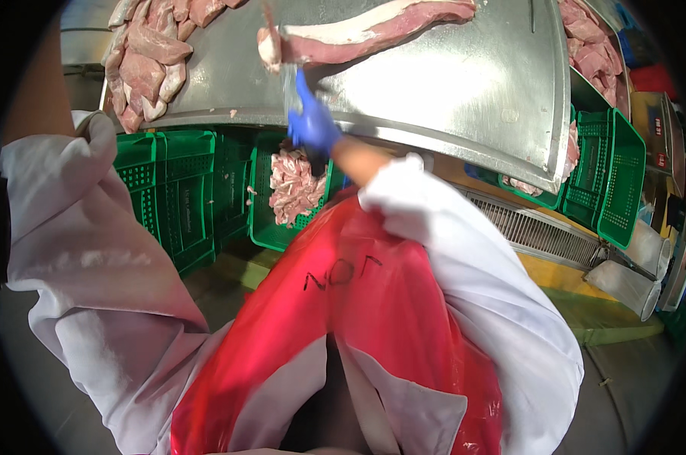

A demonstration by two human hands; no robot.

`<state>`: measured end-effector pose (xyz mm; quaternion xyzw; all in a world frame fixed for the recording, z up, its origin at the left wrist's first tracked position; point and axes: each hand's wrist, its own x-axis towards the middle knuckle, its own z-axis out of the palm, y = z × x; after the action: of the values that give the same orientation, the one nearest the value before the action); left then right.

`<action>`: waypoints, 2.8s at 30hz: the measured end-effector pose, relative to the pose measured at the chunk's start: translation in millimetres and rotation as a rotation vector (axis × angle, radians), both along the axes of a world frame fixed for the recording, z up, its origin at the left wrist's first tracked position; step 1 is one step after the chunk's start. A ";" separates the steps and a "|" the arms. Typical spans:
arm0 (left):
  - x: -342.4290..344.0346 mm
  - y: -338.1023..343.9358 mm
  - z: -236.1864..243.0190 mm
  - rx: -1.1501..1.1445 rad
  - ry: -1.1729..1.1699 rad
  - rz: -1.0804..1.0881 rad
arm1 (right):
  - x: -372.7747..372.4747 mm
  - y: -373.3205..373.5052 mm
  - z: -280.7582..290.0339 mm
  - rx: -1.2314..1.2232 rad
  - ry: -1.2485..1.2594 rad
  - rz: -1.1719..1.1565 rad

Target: The person uses a knife to trim fat and cut large pieces of raw meat on a stainless steel table. They separate trimmed fat and place it into a green crate while continuing to portion the meat into smaller pieces.

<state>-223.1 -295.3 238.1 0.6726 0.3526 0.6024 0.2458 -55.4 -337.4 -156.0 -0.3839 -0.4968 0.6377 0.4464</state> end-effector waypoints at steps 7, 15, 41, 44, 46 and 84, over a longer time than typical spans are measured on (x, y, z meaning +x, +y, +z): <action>-56.2 -104.7 -25.4 0.036 0.052 0.271 | -21.9 99.8 30.5 -0.148 0.194 -0.051; -57.8 -105.0 -19.9 0.009 0.093 0.394 | -23.0 68.1 54.4 -0.148 0.398 -0.063; 174.0 117.3 -185.7 -0.619 0.149 -0.154 | 477.5 -96.7 94.5 -0.518 -0.228 0.441; 102.7 73.9 -364.0 -0.908 0.824 0.015 | 514.1 -104.1 91.7 -0.387 0.132 -0.030; 144.2 63.5 -387.8 -0.455 1.000 0.107 | 507.5 -68.7 99.8 -0.285 0.130 -0.200; -28.2 -47.7 -360.5 -0.983 1.543 0.361 | 384.9 2.9 0.8 0.099 -0.872 0.388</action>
<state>-251.3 -342.9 -122.4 0.6422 0.7329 -0.1991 0.1034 329.5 -334.5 -155.1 -0.4942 -0.7299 0.4643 0.0867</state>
